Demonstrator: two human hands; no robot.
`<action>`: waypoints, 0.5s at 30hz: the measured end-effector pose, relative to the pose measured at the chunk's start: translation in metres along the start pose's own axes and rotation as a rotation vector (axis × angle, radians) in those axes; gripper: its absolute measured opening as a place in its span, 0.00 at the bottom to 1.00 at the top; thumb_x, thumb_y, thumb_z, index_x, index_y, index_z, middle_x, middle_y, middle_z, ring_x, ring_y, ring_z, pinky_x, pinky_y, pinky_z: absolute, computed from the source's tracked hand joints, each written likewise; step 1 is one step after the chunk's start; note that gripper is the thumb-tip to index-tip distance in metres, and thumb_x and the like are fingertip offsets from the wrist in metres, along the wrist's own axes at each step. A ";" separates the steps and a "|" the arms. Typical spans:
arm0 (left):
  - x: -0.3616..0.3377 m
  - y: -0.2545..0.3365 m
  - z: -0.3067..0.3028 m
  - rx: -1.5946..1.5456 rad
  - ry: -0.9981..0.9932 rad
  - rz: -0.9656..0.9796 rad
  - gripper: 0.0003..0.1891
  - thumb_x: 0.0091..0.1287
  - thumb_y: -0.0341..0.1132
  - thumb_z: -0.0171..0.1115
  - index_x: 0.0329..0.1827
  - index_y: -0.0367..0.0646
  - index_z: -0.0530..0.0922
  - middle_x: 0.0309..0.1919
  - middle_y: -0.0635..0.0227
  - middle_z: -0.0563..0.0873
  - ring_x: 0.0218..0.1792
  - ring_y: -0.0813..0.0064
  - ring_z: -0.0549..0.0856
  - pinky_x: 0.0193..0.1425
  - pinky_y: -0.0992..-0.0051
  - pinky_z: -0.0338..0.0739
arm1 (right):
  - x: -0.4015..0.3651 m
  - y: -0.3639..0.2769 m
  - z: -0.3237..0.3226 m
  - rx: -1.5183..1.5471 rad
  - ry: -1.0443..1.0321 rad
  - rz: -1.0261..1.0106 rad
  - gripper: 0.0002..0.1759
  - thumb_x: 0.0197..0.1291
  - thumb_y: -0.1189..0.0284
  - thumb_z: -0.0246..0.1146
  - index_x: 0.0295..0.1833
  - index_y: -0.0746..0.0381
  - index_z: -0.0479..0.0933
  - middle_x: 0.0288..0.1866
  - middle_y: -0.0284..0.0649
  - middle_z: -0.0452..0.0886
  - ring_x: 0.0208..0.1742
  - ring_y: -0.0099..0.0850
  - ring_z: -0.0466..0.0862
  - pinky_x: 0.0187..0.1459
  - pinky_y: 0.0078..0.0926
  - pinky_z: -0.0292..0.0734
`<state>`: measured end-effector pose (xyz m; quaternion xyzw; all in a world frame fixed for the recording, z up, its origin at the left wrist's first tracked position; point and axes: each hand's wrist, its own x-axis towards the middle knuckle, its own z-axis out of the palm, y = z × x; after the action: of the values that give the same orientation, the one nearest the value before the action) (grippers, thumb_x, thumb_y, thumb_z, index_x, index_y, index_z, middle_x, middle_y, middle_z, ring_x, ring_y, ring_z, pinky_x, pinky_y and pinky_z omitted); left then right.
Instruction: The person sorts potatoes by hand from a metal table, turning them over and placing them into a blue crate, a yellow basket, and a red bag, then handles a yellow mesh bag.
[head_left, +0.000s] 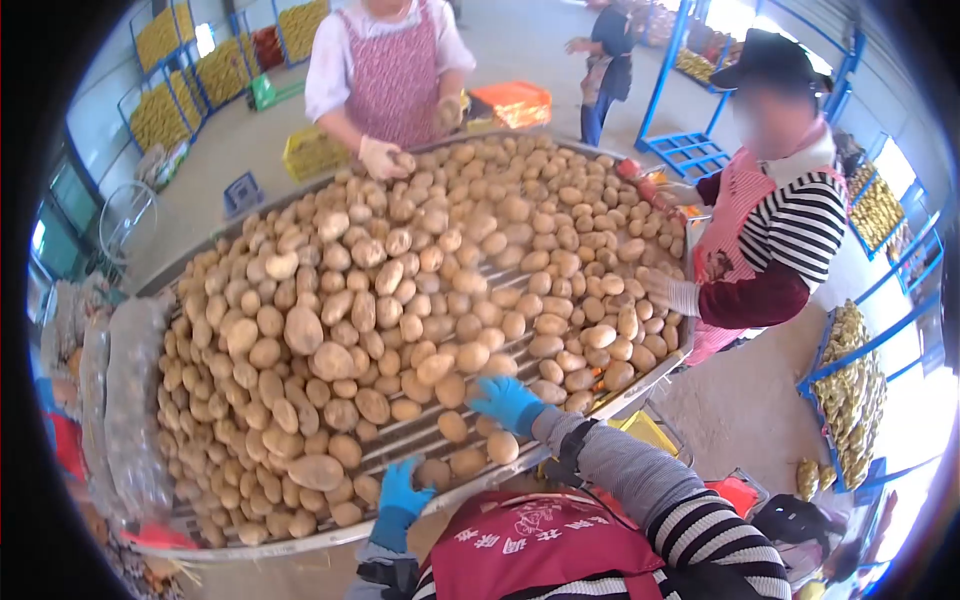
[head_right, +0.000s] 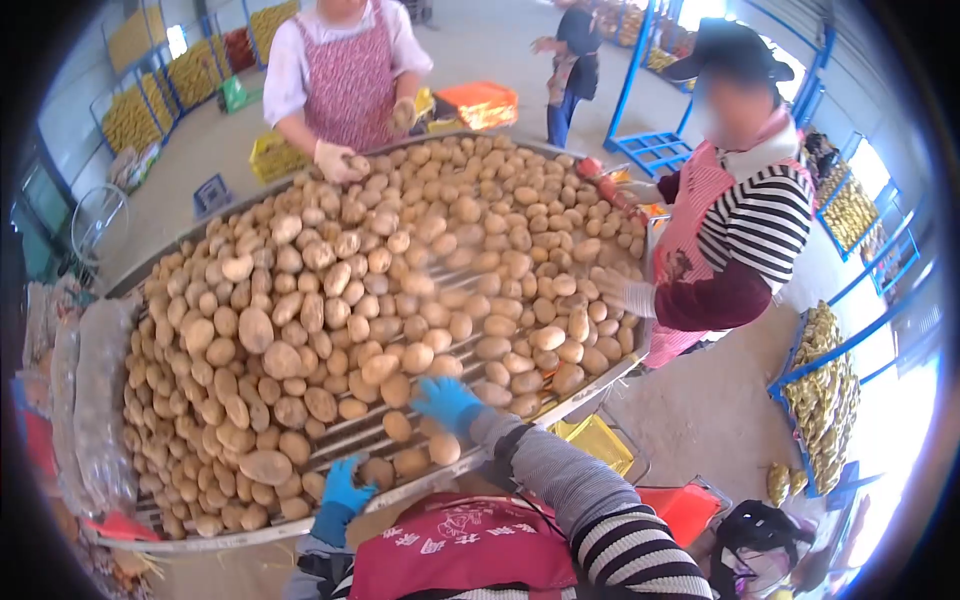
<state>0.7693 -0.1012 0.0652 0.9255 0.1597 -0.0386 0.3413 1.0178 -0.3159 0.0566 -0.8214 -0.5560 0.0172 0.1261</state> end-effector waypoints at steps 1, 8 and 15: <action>0.006 0.005 -0.003 -0.041 -0.025 0.020 0.34 0.49 0.37 0.75 0.63 0.45 0.76 0.52 0.52 0.78 0.55 0.52 0.80 0.60 0.59 0.76 | 0.000 0.000 -0.006 0.046 -0.047 0.028 0.25 0.55 0.64 0.64 0.61 0.45 0.75 0.66 0.46 0.67 0.59 0.48 0.73 0.57 0.45 0.74; 0.067 0.053 -0.002 -0.702 0.045 0.073 0.34 0.65 0.48 0.66 0.71 0.45 0.66 0.55 0.60 0.77 0.52 0.64 0.80 0.59 0.62 0.78 | 0.027 -0.054 -0.074 0.497 0.070 0.444 0.29 0.64 0.57 0.62 0.69 0.49 0.66 0.61 0.50 0.74 0.54 0.53 0.79 0.53 0.48 0.77; 0.098 0.068 -0.002 -1.648 -0.503 -0.106 0.29 0.77 0.56 0.46 0.74 0.51 0.60 0.61 0.63 0.75 0.60 0.63 0.77 0.65 0.52 0.76 | 0.061 -0.081 -0.051 0.221 -0.351 0.379 0.25 0.66 0.60 0.58 0.68 0.50 0.69 0.54 0.46 0.82 0.47 0.46 0.85 0.43 0.43 0.82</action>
<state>0.8837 -0.1219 0.0910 0.3382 0.0992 -0.1301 0.9267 0.9760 -0.2415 0.1307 -0.8765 -0.4003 0.2431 0.1112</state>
